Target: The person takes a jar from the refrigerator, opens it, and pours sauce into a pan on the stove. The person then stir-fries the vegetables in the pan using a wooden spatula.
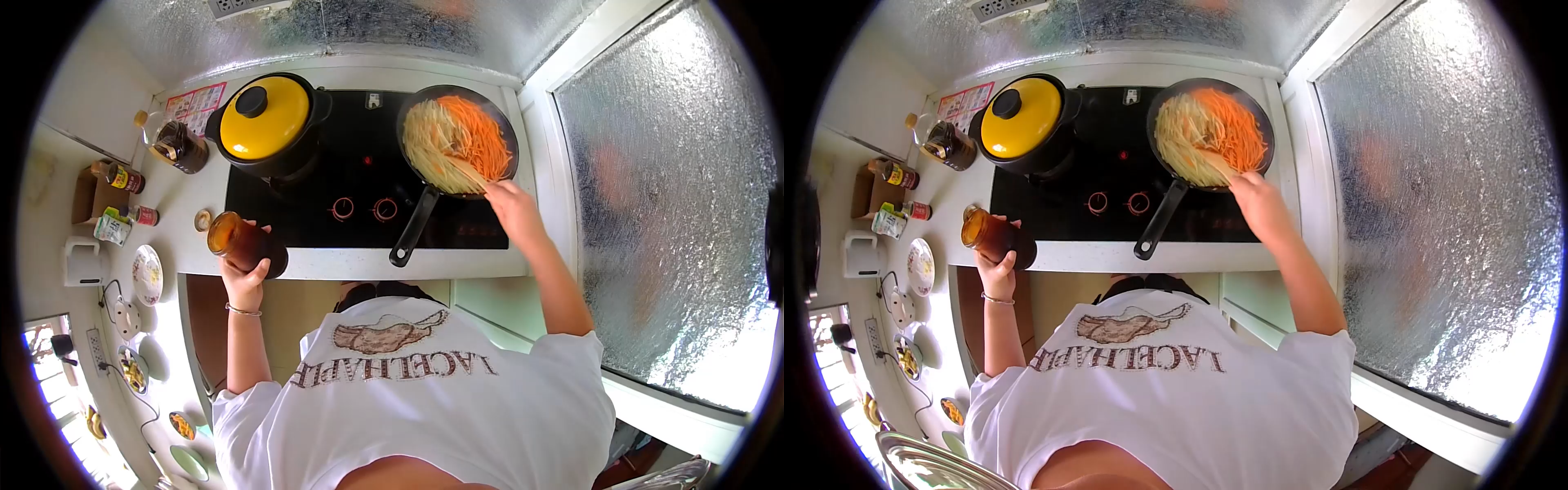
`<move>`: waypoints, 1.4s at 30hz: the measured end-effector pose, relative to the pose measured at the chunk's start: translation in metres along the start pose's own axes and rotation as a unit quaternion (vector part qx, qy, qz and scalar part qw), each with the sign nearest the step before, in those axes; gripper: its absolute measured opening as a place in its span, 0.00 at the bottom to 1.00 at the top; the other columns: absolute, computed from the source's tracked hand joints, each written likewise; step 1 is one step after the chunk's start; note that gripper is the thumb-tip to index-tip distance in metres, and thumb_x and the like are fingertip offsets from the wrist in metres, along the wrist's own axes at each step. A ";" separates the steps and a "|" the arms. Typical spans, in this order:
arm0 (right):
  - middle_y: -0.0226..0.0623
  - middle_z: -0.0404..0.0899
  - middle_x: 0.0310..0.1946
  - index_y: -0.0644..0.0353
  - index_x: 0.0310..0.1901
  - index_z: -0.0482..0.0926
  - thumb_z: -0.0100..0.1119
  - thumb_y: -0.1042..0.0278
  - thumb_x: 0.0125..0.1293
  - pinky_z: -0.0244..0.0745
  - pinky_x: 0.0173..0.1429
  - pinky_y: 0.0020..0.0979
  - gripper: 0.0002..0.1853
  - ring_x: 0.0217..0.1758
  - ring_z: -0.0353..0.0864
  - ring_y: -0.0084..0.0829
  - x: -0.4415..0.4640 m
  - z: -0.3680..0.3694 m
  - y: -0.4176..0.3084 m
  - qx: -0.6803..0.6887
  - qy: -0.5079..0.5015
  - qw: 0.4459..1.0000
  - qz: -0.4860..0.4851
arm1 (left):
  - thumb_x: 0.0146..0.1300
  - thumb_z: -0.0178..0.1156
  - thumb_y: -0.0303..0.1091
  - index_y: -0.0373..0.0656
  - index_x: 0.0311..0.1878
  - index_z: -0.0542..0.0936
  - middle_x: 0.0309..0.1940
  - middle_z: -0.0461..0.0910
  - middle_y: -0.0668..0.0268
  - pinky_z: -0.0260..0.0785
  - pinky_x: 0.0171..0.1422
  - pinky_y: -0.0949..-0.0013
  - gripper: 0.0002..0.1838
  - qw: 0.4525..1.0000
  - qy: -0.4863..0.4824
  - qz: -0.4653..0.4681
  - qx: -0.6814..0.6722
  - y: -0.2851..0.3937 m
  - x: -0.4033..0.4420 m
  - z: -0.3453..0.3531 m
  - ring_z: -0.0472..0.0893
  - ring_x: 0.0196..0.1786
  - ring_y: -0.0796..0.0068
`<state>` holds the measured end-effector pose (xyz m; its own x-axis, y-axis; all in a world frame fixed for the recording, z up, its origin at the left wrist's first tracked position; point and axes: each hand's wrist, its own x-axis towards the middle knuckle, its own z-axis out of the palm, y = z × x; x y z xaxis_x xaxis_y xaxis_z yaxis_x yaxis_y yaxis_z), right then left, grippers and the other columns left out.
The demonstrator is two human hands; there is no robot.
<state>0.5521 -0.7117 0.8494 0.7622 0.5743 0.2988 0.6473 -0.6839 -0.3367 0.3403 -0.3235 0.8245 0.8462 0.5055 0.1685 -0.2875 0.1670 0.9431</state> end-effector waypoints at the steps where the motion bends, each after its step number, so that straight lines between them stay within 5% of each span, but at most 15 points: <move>1: 0.42 0.76 0.35 0.62 0.40 0.77 0.53 0.75 0.57 0.72 0.38 0.37 0.09 0.36 0.77 0.44 -0.001 0.007 -0.002 -0.013 -0.003 1.000 -0.003 | 0.37 0.71 0.30 0.37 0.56 0.65 0.49 0.70 0.60 0.66 0.58 0.60 0.39 1.000 0.017 -0.014 0.002 -0.001 -0.002 -0.002 0.75 0.52 0.58; 11: 0.43 0.78 0.36 0.62 0.40 0.78 0.54 0.74 0.59 0.72 0.38 0.35 0.07 0.35 0.77 0.42 0.058 0.023 0.023 -0.034 0.107 0.992 0.057 | 0.39 0.71 0.29 0.36 0.56 0.64 0.51 0.69 0.60 0.63 0.61 0.61 0.38 0.999 0.036 0.018 -0.018 -0.015 0.000 -0.015 0.74 0.52 0.61; 13: 0.44 0.77 0.36 0.62 0.42 0.77 0.54 0.73 0.60 0.71 0.38 0.34 0.09 0.36 0.77 0.43 0.069 0.036 0.020 0.231 0.009 0.903 0.362 | 0.40 0.70 0.28 0.36 0.57 0.64 0.51 0.69 0.60 0.63 0.61 0.61 0.38 0.998 0.060 0.010 -0.020 -0.015 -0.002 -0.017 0.74 0.52 0.62; 14: 0.44 0.77 0.37 0.62 0.42 0.77 0.54 0.72 0.60 0.71 0.39 0.34 0.10 0.36 0.76 0.44 0.058 0.045 0.025 -0.009 0.027 0.998 0.060 | 0.40 0.70 0.28 0.36 0.57 0.64 0.52 0.69 0.60 0.62 0.62 0.62 0.38 0.997 0.071 0.014 -0.009 -0.012 -0.003 -0.020 0.73 0.53 0.63; 15: 0.45 0.76 0.38 0.63 0.43 0.76 0.55 0.73 0.59 0.71 0.40 0.35 0.11 0.37 0.76 0.45 0.049 0.054 0.029 -0.045 0.013 0.998 0.037 | 0.41 0.69 0.27 0.36 0.57 0.64 0.53 0.69 0.60 0.61 0.62 0.63 0.37 0.996 0.083 0.019 0.001 -0.010 -0.002 -0.023 0.72 0.53 0.65; 21: 0.44 0.77 0.35 0.61 0.42 0.78 0.59 0.76 0.56 0.73 0.40 0.34 0.11 0.36 0.77 0.44 0.011 -0.013 -0.018 0.027 0.007 0.997 0.067 | 0.44 0.67 0.20 0.36 0.57 0.66 0.53 0.70 0.61 0.61 0.63 0.65 0.33 0.990 0.130 0.008 0.051 -0.012 -0.003 -0.060 0.72 0.55 0.68; 23: 0.45 0.75 0.33 0.61 0.41 0.77 0.56 0.76 0.56 0.72 0.38 0.38 0.10 0.37 0.76 0.46 0.005 -0.012 -0.024 0.041 -0.014 0.999 0.003 | 0.45 0.65 0.17 0.36 0.54 0.68 0.50 0.72 0.62 0.63 0.61 0.66 0.30 0.977 0.183 -0.048 0.095 -0.009 -0.002 -0.068 0.73 0.52 0.70; 28: 0.48 0.75 0.33 0.61 0.38 0.77 0.52 0.76 0.57 0.71 0.39 0.40 0.08 0.36 0.75 0.49 0.025 0.006 -0.010 -0.027 0.022 0.997 0.067 | 0.43 0.65 0.14 0.36 0.52 0.70 0.47 0.74 0.63 0.66 0.59 0.68 0.29 0.964 0.245 0.008 0.098 -0.034 0.000 -0.105 0.75 0.50 0.71; 34: 0.46 0.77 0.31 0.65 0.37 0.79 0.56 0.75 0.56 0.72 0.40 0.37 0.07 0.35 0.76 0.46 0.060 0.012 0.001 -0.089 0.103 0.989 0.053 | 0.41 0.69 0.17 0.36 0.53 0.70 0.47 0.76 0.62 0.68 0.55 0.71 0.31 0.942 0.299 0.000 0.152 -0.042 -0.003 -0.146 0.76 0.47 0.72; 39: 0.46 0.76 0.29 0.65 0.35 0.78 0.58 0.74 0.55 0.70 0.39 0.38 0.07 0.33 0.74 0.48 0.061 0.048 -0.019 -0.050 0.032 0.998 0.002 | 0.38 0.73 0.23 0.40 0.49 0.72 0.42 0.76 0.64 0.69 0.50 0.71 0.31 0.918 0.353 0.017 0.177 -0.047 -0.005 -0.188 0.76 0.44 0.73; 41: 0.46 0.77 0.31 0.67 0.38 0.79 0.58 0.79 0.54 0.72 0.39 0.33 0.08 0.34 0.77 0.42 0.052 0.035 -0.030 -0.023 -0.017 0.998 0.051 | 0.37 0.73 0.25 0.41 0.49 0.71 0.42 0.76 0.66 0.68 0.50 0.72 0.32 0.904 0.384 -0.001 0.186 -0.039 -0.005 -0.199 0.76 0.44 0.74; 42: 0.46 0.77 0.31 0.66 0.38 0.79 0.57 0.78 0.55 0.71 0.38 0.34 0.08 0.34 0.77 0.43 0.048 0.033 -0.018 -0.010 0.027 1.000 0.004 | 0.38 0.73 0.26 0.40 0.49 0.71 0.42 0.76 0.66 0.68 0.49 0.72 0.32 0.898 0.385 0.013 0.214 -0.042 -0.003 -0.213 0.76 0.44 0.74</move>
<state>0.5772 -0.6567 0.8401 0.7653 0.5437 0.3446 0.6403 -0.6974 -0.3218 0.2545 -0.1513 0.7232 0.2335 0.9672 0.0995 0.0359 -0.1109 0.9932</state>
